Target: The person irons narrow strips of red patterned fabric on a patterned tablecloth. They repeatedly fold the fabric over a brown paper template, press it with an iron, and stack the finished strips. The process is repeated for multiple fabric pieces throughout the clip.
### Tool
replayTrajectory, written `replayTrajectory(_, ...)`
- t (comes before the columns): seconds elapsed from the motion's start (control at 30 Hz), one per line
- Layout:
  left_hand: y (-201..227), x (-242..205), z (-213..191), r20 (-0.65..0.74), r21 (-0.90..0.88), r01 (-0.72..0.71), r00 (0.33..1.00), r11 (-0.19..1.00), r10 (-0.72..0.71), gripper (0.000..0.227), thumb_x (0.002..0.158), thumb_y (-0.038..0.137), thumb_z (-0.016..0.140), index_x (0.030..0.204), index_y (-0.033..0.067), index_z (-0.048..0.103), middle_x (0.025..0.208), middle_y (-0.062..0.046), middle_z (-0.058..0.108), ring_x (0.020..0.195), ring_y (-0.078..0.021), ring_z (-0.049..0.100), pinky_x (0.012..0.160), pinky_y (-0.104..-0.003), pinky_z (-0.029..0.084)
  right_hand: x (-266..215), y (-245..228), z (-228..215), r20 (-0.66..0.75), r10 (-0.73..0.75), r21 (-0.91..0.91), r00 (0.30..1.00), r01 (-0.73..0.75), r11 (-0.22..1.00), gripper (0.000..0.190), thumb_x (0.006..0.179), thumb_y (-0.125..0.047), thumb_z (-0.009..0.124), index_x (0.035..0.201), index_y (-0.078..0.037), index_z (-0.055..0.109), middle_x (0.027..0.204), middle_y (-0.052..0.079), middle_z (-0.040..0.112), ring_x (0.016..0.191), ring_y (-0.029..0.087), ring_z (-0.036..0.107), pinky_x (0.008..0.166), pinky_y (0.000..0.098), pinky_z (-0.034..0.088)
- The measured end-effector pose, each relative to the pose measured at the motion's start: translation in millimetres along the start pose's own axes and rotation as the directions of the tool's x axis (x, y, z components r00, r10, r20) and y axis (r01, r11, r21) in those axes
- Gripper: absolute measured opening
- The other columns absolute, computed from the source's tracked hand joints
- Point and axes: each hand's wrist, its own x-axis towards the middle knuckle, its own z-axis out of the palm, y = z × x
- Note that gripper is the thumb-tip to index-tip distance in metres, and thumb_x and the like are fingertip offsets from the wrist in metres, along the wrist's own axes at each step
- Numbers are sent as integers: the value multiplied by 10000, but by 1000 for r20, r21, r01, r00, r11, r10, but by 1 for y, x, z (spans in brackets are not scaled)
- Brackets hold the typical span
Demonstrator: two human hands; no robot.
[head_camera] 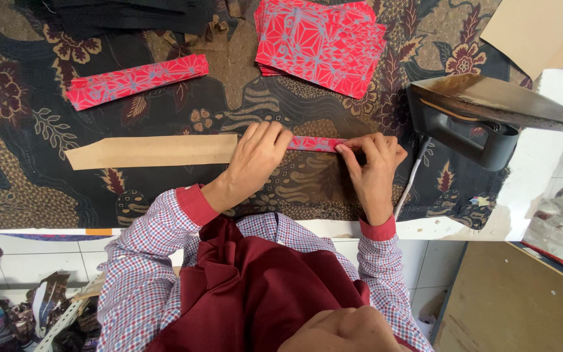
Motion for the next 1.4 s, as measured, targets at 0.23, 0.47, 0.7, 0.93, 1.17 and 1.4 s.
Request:
replayTrajectory(0.23, -1, 3, 2, -1, 42, -4, 1000, 999, 4, 290, 808, 14, 635, 1096, 1, 602, 1007, -149, 574, 1022, -330, 597, 953, -418, 473, 4, 1, 2, -5, 16, -24, 1000, -16, 1000, 184, 901, -275, 854, 892, -134, 736, 894, -6, 610, 944, 219, 516, 944, 402, 304)
replayTrajectory(0.47, 0, 5, 3, 10, 110, -26, 1000, 994, 25, 270, 809, 44, 634, 1077, 13, 617, 1036, -148, 597, 1046, -324, 611, 965, -400, 471, 6, -1, 2, 9, 39, -25, 999, -38, 999, 190, 910, -277, 852, 888, -132, 731, 888, -5, 601, 944, 219, 514, 949, 403, 304)
replayTrajectory(0.7, 5, 9, 23, 30, 180, -296, 955, 938, 295, 366, 925, 168, 616, 1275, 66, 652, 1187, -38, 653, 1133, -171, 612, 994, -324, 431, 4, -1, -1, 4, 55, -42, 998, -55, 998, 152, 923, -244, 832, 932, -128, 733, 944, 4, 620, 988, 230, 519, 962, 411, 303)
replayTrajectory(0.93, 22, 4, 28, 92, 293, -247, 969, 923, 230, 499, 956, 238, 531, 1429, 85, 573, 1236, -35, 636, 1154, -148, 605, 991, -302, 423, 0, -1, 0, 2, 65, -96, 998, -65, 993, 96, 938, -205, 804, 963, -132, 747, 974, 22, 619, 1014, 252, 529, 963, 415, 303)
replayTrajectory(1.17, 25, 1, 34, 118, 325, -240, 970, 915, 213, 529, 962, 216, 525, 1469, 67, 549, 1324, -40, 613, 1153, -160, 586, 978, -278, 415, -14, 25, -9, -147, 290, 115, 946, -275, 954, 320, 924, -245, 833, 1100, -77, 625, 1015, 33, 603, 1003, 188, 555, 928, 398, 396)
replayTrajectory(1.4, 24, -4, 44, 91, 330, -222, 975, 918, 203, 516, 961, 223, 521, 1453, 69, 557, 1340, -39, 602, 1188, -156, 567, 1024, -288, 401, -13, 80, -27, -456, 500, 694, 736, -57, 717, 454, 994, -130, 744, 1301, -61, 416, 1169, 53, 569, 1049, 154, 551, 1013, 334, 453)
